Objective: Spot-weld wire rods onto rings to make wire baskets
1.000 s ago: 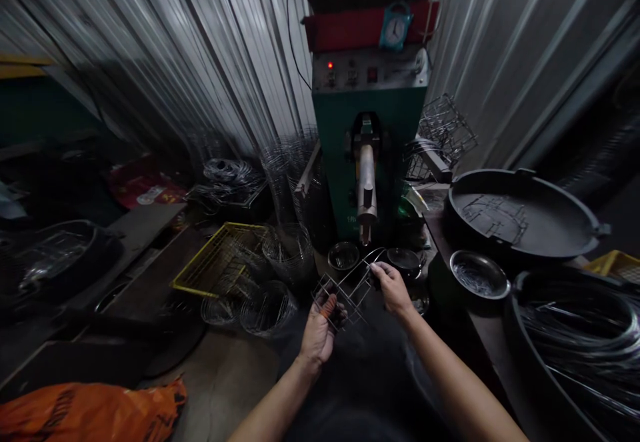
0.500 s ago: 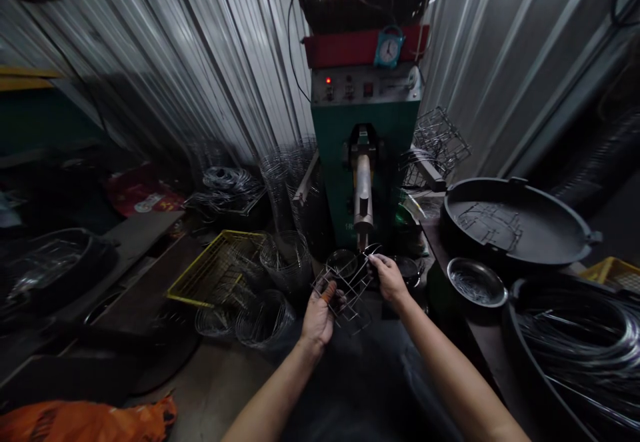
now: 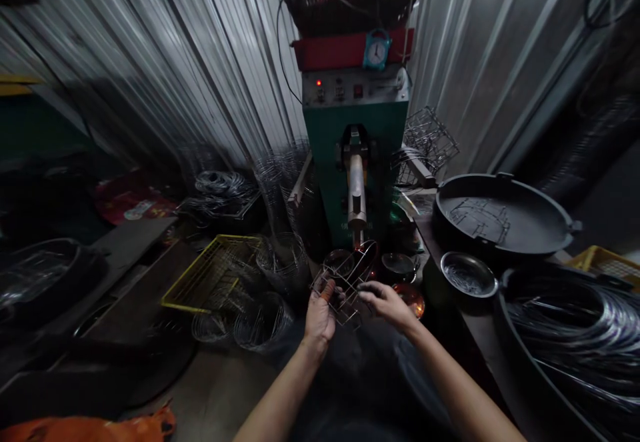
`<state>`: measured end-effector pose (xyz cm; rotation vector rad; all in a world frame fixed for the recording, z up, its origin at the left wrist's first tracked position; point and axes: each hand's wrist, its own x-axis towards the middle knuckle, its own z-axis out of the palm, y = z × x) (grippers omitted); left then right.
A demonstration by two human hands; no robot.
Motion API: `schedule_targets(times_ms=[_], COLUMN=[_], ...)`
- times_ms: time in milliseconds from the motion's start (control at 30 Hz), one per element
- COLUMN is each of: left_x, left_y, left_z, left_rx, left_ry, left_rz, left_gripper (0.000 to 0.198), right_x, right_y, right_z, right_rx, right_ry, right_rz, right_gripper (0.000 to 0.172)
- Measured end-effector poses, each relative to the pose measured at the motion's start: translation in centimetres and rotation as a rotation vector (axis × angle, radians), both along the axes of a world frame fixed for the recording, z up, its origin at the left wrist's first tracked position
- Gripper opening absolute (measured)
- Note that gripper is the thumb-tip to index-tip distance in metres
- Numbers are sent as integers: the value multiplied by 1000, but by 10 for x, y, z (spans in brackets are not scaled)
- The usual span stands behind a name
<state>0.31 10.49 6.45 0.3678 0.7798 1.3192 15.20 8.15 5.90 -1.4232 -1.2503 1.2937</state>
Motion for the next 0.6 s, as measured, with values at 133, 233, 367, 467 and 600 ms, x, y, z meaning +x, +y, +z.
schedule_targets(times_ms=[133,233,367,467,600], left_x=[4,5,3,2,3], left_y=[-2,-2,0,2,3], left_z=[-8,-11,-9,-7,-4], left_rx=[31,36,62,62,30], left_ry=[44,53,39,37,25], left_rz=[38,54,80,85,84], left_gripper=[38,41,42,42,43], right_x=[-6,-8,-12,-14,-14], right_y=[-14,-10,-5,-4,-3], right_z=[-10,-15,-16,-14,-11], right_rx=[116,175,206,228,241], right_ry=[-176,-199,-157,-137,-165], right_rz=[8,-54,-92,-107,-99], right_gripper=[32,31,28,25,23])
